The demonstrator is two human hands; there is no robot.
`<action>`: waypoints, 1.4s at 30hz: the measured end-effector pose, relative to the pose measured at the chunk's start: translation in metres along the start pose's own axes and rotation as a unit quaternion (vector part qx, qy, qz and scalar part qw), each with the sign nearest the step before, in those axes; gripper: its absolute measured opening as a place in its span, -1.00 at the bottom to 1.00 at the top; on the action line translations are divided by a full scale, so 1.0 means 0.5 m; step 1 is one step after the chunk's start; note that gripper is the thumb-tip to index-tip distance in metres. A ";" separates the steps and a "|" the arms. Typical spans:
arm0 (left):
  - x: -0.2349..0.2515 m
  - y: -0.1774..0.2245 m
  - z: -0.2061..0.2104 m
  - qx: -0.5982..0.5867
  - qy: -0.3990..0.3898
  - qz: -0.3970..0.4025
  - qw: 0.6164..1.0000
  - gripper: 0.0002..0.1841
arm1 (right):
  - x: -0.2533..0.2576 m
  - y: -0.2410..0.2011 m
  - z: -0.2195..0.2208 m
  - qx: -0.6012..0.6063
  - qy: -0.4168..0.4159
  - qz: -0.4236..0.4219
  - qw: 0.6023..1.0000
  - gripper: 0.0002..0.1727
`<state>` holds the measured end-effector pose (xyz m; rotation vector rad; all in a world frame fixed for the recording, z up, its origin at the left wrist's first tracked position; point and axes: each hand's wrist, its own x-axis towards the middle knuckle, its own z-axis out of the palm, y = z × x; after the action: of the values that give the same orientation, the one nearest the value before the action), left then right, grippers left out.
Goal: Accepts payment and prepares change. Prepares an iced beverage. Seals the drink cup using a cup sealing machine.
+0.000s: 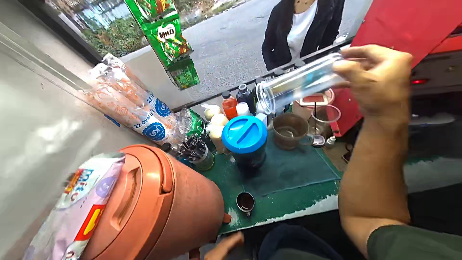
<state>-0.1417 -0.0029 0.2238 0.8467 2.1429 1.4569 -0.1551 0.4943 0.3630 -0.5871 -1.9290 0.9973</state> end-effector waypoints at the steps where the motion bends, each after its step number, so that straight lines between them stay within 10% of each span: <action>1: 0.036 0.038 0.008 -0.028 0.054 0.075 0.995 -0.33 | -0.061 -0.004 -0.020 0.106 -0.020 -0.012 0.994 -0.55; 4: 0.129 0.106 0.022 0.009 0.123 0.211 0.970 0.16 | -0.241 -0.023 0.004 0.295 -0.147 0.045 0.943 -0.52; 9: 0.163 0.098 0.010 -0.035 0.078 0.265 0.961 -0.08 | -0.412 0.003 0.077 0.362 -0.195 0.172 0.895 -0.48; 15: 0.126 0.077 0.029 -0.010 0.114 0.285 0.952 -0.11 | -0.482 -0.011 0.127 0.286 -0.075 0.164 0.941 -0.52; 19: 0.084 0.062 -0.022 0.035 0.171 0.286 0.942 -0.08 | -0.394 0.048 0.075 0.255 0.019 0.152 0.955 -0.54; 23: 0.076 0.035 -0.006 0.133 0.138 0.245 0.950 -0.09 | -0.223 0.042 0.025 -0.069 0.130 0.042 0.988 -0.41; 32: 0.342 -0.006 0.226 0.227 0.039 0.220 0.948 -0.21 | 0.144 0.120 0.306 -0.291 -0.158 -0.108 0.937 -0.33; 39: 0.461 -0.037 0.339 0.312 -0.060 0.174 0.932 -0.12 | 0.150 0.252 0.394 -0.374 -0.389 -0.138 0.830 -0.40; 42: 0.470 -0.032 0.347 0.332 -0.060 0.184 0.923 -0.13 | 0.128 0.283 0.372 -0.334 -0.378 -0.165 0.848 -0.40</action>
<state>-0.2070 0.2714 0.1452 1.6000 2.4992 0.7561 -0.3447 0.5430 0.2202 -0.1955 -2.9988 0.2969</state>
